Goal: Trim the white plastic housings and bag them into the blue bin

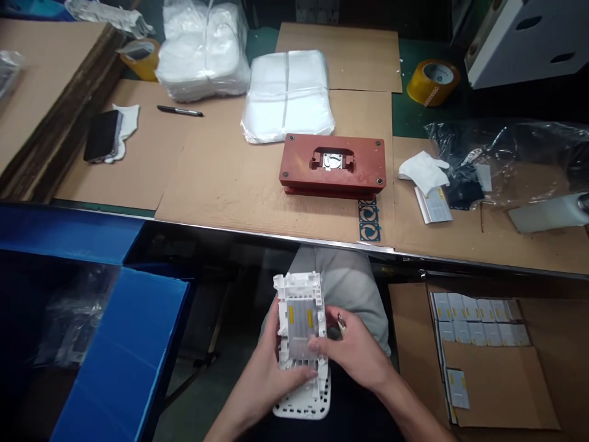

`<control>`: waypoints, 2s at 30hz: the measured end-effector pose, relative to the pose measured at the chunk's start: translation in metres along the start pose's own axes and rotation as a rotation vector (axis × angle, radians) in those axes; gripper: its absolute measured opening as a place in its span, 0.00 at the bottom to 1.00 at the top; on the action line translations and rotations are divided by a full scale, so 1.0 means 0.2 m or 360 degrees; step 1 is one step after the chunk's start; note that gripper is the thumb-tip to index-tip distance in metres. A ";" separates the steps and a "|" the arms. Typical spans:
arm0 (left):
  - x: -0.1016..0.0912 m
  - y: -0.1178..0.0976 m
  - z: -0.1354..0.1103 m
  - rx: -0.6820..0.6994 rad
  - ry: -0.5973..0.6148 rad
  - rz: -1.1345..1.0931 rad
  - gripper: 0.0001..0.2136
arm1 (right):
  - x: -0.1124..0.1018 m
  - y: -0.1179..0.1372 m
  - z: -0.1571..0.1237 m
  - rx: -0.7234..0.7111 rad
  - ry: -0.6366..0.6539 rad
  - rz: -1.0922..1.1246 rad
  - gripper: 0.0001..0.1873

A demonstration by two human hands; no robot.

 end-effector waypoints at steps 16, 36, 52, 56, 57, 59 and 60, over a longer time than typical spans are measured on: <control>0.02 0.14 -0.07 -0.0136 0.0014 0.0688 0.58 | 0.04 -0.15 -0.15 -0.0074 -0.0067 -0.0436 0.28; 0.06 0.10 -0.13 -0.0032 0.0135 0.0613 0.37 | 0.05 -0.20 -0.26 -0.0182 -0.0102 -0.0861 0.26; 0.07 0.12 -0.15 -0.0019 0.0120 0.0669 0.35 | 0.03 -0.19 -0.28 -0.0242 -0.0073 -0.0939 0.25; 0.05 0.15 -0.14 0.0011 0.0111 0.0611 0.36 | 0.07 -0.20 -0.28 -0.0347 -0.0110 -0.0922 0.22; 0.04 0.15 -0.13 0.0005 0.0106 0.0602 0.36 | 0.07 -0.20 -0.27 -0.0362 -0.0116 -0.0913 0.22; 0.03 0.15 -0.12 -0.0016 0.0103 0.0575 0.36 | 0.07 -0.20 -0.25 -0.0363 -0.0129 -0.0884 0.22; 0.03 0.14 -0.11 -0.0026 0.0106 0.0563 0.36 | 0.07 -0.19 -0.24 -0.0344 -0.0131 -0.0861 0.23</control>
Point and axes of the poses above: each hand's wrist, its own z-axis towards the middle knuckle, its own x-axis out of the palm, y = z × x, the point moved 3 cm from there along z, towards the middle knuckle, and after that the axes turned 2 degrees about y, right-handed, at the moved point
